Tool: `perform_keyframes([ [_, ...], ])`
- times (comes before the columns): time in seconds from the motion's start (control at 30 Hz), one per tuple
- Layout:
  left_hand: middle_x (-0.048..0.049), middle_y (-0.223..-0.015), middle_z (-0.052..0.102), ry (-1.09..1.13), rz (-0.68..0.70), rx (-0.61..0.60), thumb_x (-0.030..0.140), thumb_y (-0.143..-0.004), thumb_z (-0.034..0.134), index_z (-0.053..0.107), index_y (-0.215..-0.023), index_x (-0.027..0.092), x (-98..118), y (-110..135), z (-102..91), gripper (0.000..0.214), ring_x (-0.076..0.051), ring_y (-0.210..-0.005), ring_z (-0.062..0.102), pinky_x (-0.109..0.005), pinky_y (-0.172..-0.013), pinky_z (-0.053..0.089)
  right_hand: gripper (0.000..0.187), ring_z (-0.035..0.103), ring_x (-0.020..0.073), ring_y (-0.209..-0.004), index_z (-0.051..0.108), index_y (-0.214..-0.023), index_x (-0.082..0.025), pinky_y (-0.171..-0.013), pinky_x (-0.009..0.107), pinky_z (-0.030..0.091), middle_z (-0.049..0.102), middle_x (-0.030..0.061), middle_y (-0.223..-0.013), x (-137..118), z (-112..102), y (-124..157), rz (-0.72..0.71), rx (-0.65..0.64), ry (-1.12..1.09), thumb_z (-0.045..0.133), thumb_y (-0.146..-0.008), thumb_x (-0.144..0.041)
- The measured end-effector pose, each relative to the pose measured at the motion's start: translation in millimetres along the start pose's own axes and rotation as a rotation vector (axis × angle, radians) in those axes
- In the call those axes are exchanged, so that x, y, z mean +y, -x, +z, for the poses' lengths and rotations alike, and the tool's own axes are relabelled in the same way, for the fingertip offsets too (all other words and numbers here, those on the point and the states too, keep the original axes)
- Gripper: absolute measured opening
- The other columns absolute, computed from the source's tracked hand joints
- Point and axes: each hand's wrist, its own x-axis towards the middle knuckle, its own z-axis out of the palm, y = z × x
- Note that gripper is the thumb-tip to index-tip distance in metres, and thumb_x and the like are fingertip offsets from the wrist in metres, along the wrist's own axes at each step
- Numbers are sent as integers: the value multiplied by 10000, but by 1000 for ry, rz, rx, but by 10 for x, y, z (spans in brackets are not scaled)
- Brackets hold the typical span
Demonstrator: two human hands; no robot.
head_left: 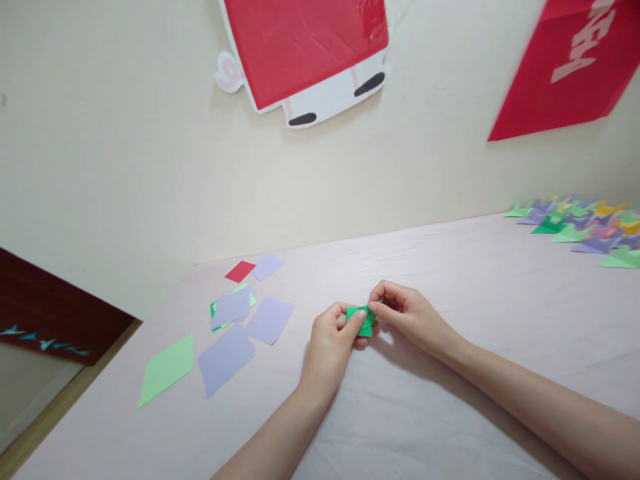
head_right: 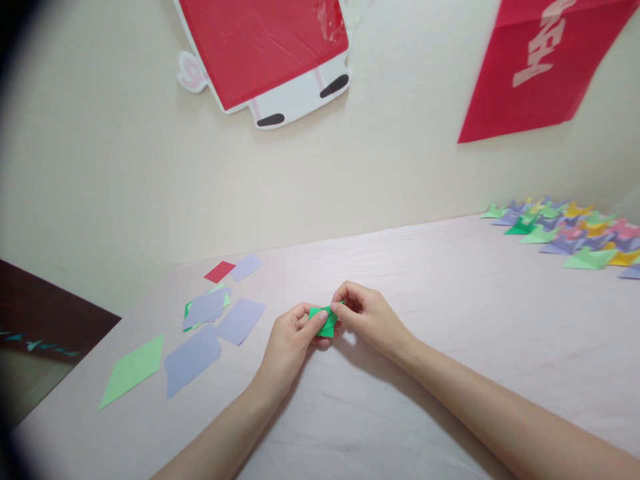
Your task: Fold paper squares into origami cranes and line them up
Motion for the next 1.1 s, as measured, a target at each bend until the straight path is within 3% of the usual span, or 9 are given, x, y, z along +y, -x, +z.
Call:
perform_keyframes([
  [0.2,-72,-707,714,45,-12,44,459,-750,722,602,-804,125,32,4,7,358,-154,-633,671,-225,-562,528,315,560,136,-601,545,-721,-187,-568,253,416,636,4,-654,-11,-10,3,11,-6,11,568,-851,-473],
  [0.43,-84,-717,730,30,0,18,444,-765,715,605,-816,128,61,25,19,338,-157,-627,680,-221,-561,516,423,392,88,-466,535,-654,-185,-459,225,286,475,-58,-520,-4,-79,-38,111,-23,7,587,-793,-582],
  [0.67,-77,-727,734,53,35,25,442,-751,726,615,-826,136,112,53,50,335,-182,-663,698,-242,-579,521,485,413,91,-484,535,-657,-179,-480,230,296,502,-42,-536,6,-118,-77,157,-61,-80,632,-738,-647],
  [0.9,-69,-704,724,50,39,26,472,-739,731,620,-823,139,111,56,31,361,-178,-648,691,-246,-585,519,470,454,111,-541,527,-672,-185,-528,242,354,506,-32,-580,-22,-105,-65,64,-88,-74,529,-839,-624],
  [1.1,-77,-719,726,17,-25,-56,456,-747,729,631,-806,134,73,46,27,341,-169,-625,687,-209,-515,479,415,453,107,-528,489,-686,-194,-510,231,332,518,-44,-561,3,-14,-6,57,-125,-99,590,-821,-573],
])
